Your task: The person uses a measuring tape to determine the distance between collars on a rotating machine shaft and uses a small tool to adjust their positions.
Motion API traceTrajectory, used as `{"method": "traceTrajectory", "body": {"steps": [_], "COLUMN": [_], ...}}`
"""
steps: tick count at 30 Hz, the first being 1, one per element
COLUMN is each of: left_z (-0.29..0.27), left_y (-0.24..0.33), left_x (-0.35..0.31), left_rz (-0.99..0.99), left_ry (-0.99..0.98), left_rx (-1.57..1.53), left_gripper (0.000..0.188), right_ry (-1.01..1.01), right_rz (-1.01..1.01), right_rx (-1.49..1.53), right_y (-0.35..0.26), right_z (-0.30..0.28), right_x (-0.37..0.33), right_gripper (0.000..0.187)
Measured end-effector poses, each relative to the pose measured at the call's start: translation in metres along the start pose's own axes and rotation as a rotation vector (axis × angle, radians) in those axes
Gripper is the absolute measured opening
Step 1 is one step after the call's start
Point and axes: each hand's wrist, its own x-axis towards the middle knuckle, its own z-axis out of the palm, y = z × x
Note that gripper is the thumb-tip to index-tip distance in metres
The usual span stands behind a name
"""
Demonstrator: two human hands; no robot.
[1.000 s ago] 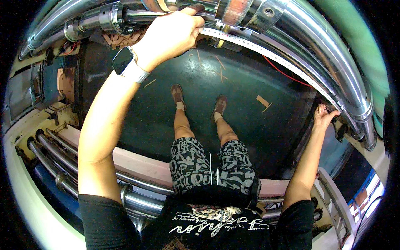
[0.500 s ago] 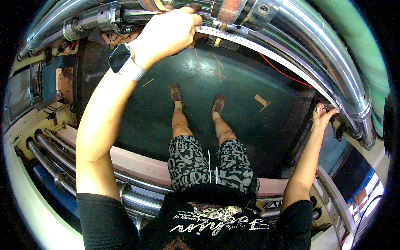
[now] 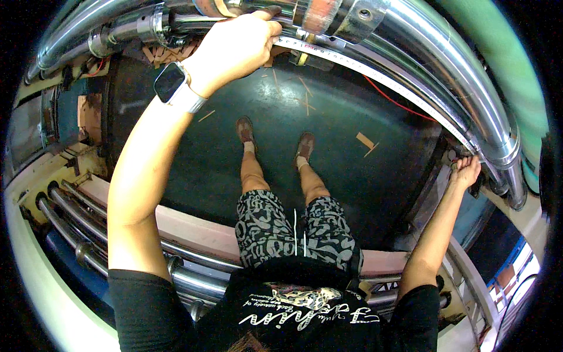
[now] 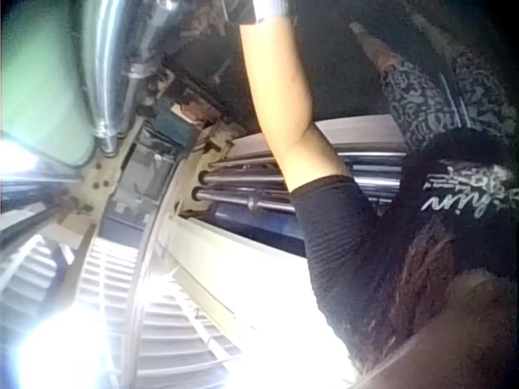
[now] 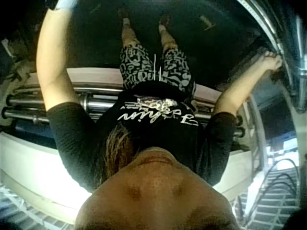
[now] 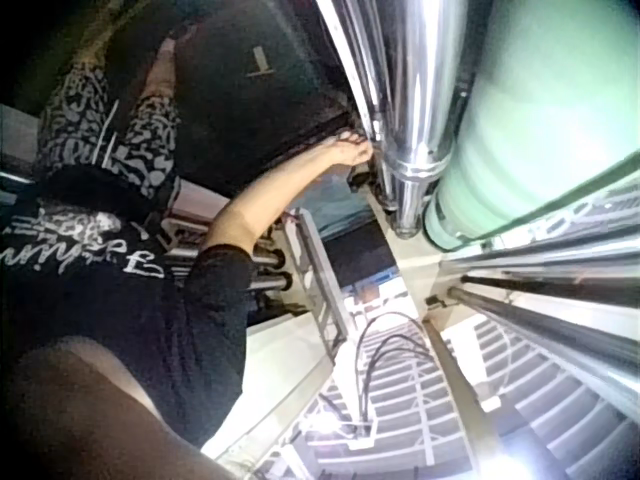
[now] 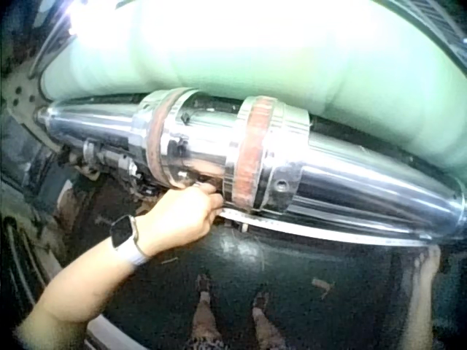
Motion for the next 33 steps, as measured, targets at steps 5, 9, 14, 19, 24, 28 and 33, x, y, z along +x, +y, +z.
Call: {"method": "traceTrajectory", "body": {"steps": [5, 9, 14, 19, 24, 28, 33], "left_z": [0.002, -0.002, 0.006, 0.019, 0.017, 0.01, 0.016], "left_y": [-0.003, 0.003, 0.02, 0.014, 0.018, 0.021, 0.017], "left_x": [0.0, -0.001, 0.007, 0.01, 0.007, 0.006, 0.004], "left_rz": [0.003, -0.003, 0.084, 0.037, 0.048, 0.014, 0.024], "left_ry": [-0.002, -0.016, -0.011, 0.054, 0.132, 0.078, 0.121], "left_rx": [-0.022, -0.065, -0.061, -0.008, 0.058, 0.105, 0.099], "left_gripper": [0.018, 0.022, 0.027, 0.028, 0.026, 0.027, 0.027], "right_ry": [0.027, -0.04, 0.026, -0.019, 0.084, 0.181, 0.118], "right_rz": [0.009, 0.037, 0.033, 0.027, 0.104, 0.195, 0.236], "right_rx": [0.046, 0.099, 0.071, 0.064, 0.12, 0.096, 0.021], "right_y": [0.007, 0.008, 0.005, 0.003, -0.006, 0.006, 0.019], "right_z": [-0.015, -0.015, 0.001, 0.001, 0.021, 0.009, -0.007], "right_x": [0.02, 0.022, 0.011, 0.006, -0.026, -0.041, -0.054], "right_gripper": [0.009, 0.007, 0.006, 0.005, 0.03, 0.041, 0.04]}}
